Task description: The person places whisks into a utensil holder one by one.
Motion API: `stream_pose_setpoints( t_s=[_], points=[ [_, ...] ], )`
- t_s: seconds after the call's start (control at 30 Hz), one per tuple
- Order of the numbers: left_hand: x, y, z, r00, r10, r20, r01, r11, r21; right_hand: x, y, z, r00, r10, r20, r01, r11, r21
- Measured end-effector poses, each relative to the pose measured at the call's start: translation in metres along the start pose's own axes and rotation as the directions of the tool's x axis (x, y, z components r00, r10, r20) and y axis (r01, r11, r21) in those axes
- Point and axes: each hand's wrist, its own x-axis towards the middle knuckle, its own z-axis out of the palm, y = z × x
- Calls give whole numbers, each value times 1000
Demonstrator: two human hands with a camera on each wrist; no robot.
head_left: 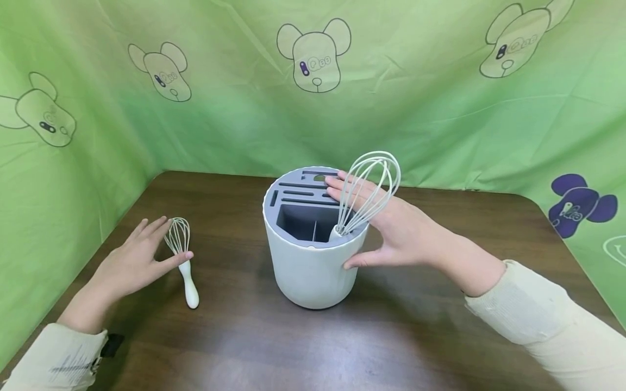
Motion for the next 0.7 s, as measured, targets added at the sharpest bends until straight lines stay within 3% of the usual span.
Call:
stream_pose_setpoints(
  t_s=[0.47, 0.7],
  points=[
    [-5, -7, 15, 1000, -30, 6, 30, 1000, 1, -2, -2, 3, 1000, 10, -3, -10, 1000, 15],
    [-4, -12, 18, 995, -68, 75, 70, 997, -28, -1, -1, 2, 1000, 8, -14, -7, 1000, 22]
  ],
)
